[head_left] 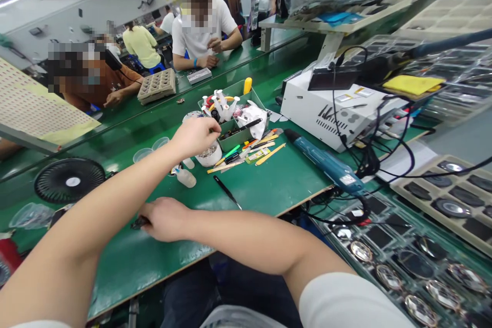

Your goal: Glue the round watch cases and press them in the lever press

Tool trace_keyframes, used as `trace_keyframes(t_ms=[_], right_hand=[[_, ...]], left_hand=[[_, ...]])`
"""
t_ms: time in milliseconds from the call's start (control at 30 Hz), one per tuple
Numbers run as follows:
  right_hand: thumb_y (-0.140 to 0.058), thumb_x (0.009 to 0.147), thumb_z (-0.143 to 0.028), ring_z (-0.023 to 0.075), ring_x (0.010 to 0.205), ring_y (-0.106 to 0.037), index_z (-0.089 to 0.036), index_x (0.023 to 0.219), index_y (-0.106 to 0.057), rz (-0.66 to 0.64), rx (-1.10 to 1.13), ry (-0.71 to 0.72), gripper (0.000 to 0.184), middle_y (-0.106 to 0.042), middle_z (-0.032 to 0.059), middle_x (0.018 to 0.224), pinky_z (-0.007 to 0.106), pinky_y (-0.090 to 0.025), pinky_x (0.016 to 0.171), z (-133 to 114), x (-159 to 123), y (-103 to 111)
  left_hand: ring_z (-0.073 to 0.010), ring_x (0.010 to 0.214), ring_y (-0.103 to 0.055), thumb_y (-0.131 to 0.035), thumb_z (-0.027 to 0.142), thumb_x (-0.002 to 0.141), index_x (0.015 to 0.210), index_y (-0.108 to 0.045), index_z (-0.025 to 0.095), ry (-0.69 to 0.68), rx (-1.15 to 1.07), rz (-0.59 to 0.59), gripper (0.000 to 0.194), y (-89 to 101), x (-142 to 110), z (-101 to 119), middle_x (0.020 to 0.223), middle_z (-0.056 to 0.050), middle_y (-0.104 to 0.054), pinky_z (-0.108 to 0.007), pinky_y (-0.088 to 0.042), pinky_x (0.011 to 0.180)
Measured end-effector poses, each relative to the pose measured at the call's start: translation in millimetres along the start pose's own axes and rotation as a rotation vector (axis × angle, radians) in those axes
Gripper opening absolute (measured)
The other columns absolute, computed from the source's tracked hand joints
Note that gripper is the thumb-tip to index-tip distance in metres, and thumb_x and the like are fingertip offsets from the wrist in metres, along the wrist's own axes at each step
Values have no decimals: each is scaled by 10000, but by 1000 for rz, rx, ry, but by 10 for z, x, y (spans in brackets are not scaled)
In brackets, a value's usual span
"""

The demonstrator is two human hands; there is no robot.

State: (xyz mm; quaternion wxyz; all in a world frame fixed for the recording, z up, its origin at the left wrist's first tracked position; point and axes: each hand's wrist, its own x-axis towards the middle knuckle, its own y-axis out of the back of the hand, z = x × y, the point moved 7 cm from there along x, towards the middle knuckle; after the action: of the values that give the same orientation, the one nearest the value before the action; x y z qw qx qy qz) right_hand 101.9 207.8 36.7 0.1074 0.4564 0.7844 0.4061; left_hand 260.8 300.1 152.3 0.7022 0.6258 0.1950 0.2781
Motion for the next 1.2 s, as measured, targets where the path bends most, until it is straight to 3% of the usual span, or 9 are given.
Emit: trace_keyframes(t_ms=[133,233,367,467,667,800,867,1067,1200], right_hand=[[-708,1038,-374,273,1022,-786,-206,1170,-734,52,129,-40,215,-824,80,1115,329,-564,778,34,-3,99],[-722,1044,-335,257,1072,-774,-202,1138,-749,121,226,-64,166,-820,82,1133,327,-562,858,64,2,197],[-804,990,-325,216,974,-774,-194,1100,-782,198,364,-103,173,-827,54,1036,299,-558,843,163,45,271],[-820,971,-300,199,885,-765,-176,1111,-795,216,443,-152,189,-828,56,1012,291,-558,774,266,75,253],[-847,946,-255,212,936,-741,-180,1080,-804,269,296,-111,160,-803,75,1018,340,-575,876,296,8,350],[-812,968,-246,223,946,-752,-187,1473,-617,220,219,-101,545,-794,73,1056,384,-606,905,304,-24,334],[-795,980,-255,224,952,-758,-204,1547,-548,195,216,-92,620,-796,66,1069,394,-614,922,316,-22,300],[-792,986,-283,222,980,-755,-215,1282,-751,249,195,-23,307,-808,77,1089,368,-606,932,290,-14,340],[-781,974,-345,190,869,-737,-221,1107,-774,263,446,-135,182,-807,57,1022,335,-603,804,378,10,313]], left_hand=[[-192,732,-708,-714,366,871,981,-806,217,73,-363,304,206,283,-535,-464,917,-32,-810,-303,-554,696],[-178,711,-700,-791,432,836,936,-831,224,164,-516,516,235,373,-1134,-936,870,-33,-805,-286,-563,668],[-180,787,-747,-867,385,800,878,-826,219,288,-639,802,188,213,-1962,-1475,886,-46,-812,-288,-613,740],[-197,865,-772,-881,420,810,840,-809,203,307,-733,897,231,-67,-2357,-1679,913,-73,-815,-309,-636,777],[-215,912,-790,-894,403,829,843,-835,217,307,-813,796,195,-432,-2624,-1751,926,-82,-826,-359,-660,888],[-194,909,-789,-848,289,896,909,-850,230,211,-827,658,61,-450,-2638,-1629,961,-72,-833,-323,-655,886],[-181,893,-791,-836,264,908,920,-849,230,190,-826,619,39,-441,-2629,-1583,962,-64,-834,-292,-653,857],[-174,898,-788,-803,234,933,924,-843,224,124,-790,535,42,-395,-2582,-1509,966,-56,-828,-284,-656,868],[-180,928,-775,-798,252,947,924,-817,215,132,-765,540,47,-410,-2593,-1536,987,-60,-814,-304,-643,896]])
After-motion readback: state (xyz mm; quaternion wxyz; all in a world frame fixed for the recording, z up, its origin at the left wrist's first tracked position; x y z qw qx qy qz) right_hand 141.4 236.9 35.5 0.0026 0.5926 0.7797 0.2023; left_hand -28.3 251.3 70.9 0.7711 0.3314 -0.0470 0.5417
